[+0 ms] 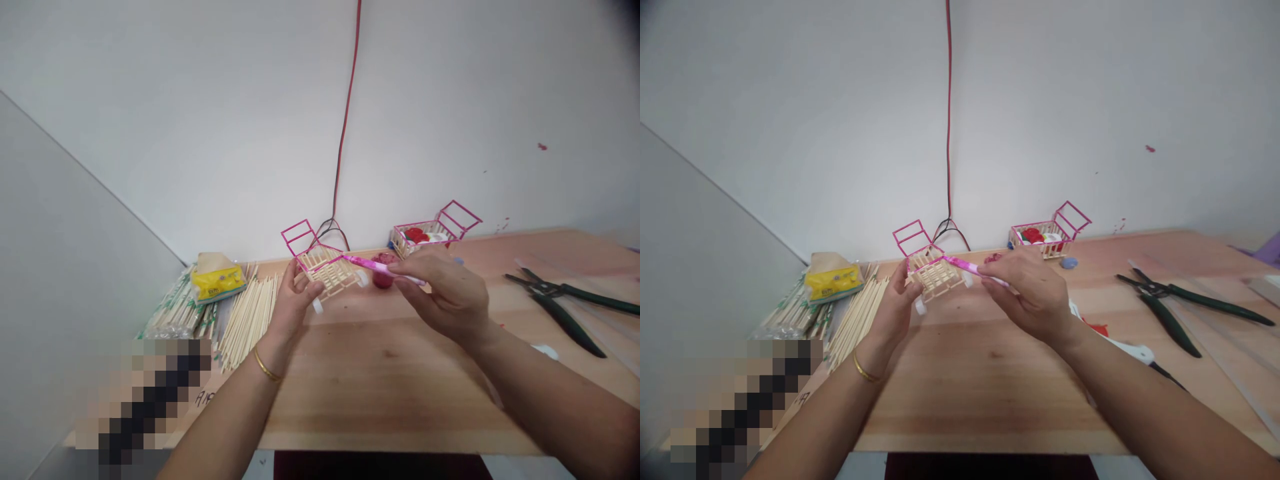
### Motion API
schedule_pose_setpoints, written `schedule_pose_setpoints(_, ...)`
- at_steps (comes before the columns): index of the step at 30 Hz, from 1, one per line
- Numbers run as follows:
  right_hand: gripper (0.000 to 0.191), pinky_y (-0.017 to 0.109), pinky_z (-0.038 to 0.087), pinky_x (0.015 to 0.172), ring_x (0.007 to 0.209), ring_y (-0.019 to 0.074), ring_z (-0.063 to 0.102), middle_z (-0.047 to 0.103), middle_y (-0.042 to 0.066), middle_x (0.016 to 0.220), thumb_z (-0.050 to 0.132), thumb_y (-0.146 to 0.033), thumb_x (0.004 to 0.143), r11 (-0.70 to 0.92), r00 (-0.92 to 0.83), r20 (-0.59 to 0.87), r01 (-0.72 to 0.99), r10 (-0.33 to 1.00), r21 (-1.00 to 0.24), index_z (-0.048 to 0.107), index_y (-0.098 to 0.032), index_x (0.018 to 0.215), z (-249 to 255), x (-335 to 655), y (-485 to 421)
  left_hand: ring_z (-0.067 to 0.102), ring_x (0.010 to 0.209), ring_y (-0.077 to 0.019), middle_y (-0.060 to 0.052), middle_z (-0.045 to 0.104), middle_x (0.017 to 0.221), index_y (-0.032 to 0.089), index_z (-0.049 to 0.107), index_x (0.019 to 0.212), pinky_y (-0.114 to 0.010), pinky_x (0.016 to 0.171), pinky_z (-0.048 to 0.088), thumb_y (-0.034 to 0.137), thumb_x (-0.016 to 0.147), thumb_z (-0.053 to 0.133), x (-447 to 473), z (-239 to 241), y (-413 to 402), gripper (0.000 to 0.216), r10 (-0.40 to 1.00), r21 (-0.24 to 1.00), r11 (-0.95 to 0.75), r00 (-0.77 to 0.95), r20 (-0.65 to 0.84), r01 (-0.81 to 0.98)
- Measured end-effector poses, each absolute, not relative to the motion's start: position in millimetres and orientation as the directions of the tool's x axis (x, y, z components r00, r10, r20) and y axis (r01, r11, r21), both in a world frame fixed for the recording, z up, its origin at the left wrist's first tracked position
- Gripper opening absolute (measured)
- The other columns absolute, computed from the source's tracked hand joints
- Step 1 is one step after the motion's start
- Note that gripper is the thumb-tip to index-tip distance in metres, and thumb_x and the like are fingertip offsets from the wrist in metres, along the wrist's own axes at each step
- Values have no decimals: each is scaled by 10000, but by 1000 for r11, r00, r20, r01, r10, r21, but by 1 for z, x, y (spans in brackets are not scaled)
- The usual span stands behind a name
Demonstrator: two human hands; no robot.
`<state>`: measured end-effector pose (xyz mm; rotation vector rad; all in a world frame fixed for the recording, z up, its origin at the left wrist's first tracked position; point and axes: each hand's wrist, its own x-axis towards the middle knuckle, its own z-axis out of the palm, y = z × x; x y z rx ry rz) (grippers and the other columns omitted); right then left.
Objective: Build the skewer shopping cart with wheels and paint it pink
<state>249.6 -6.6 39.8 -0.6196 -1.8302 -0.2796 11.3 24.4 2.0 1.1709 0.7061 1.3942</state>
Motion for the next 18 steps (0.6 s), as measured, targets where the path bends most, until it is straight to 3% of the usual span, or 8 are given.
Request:
schedule_pose_setpoints(9,278,374,498,761,738,186,629,688,37,768,643,-78,817,875,-311,918,478,246,-73,656,-210,1062,41,238,-11,515,1273,-315,-133,514,1408,232,506,1328,-426,1047,409,360,616,856,14,0,25,803,976,924,-162,81,201,-346)
schedule_pose_setpoints(18,302,372,501,747,739,183,614,690,46,793,638,-78,825,891,-325,917,450,232,-66,635,-207,1098,40,232,-12,505,1287,-319,-136,525,1398,229,515,1314,-432,1058,402,373,634,844,14,0,26,770,972,928,-192,70,225,-318)
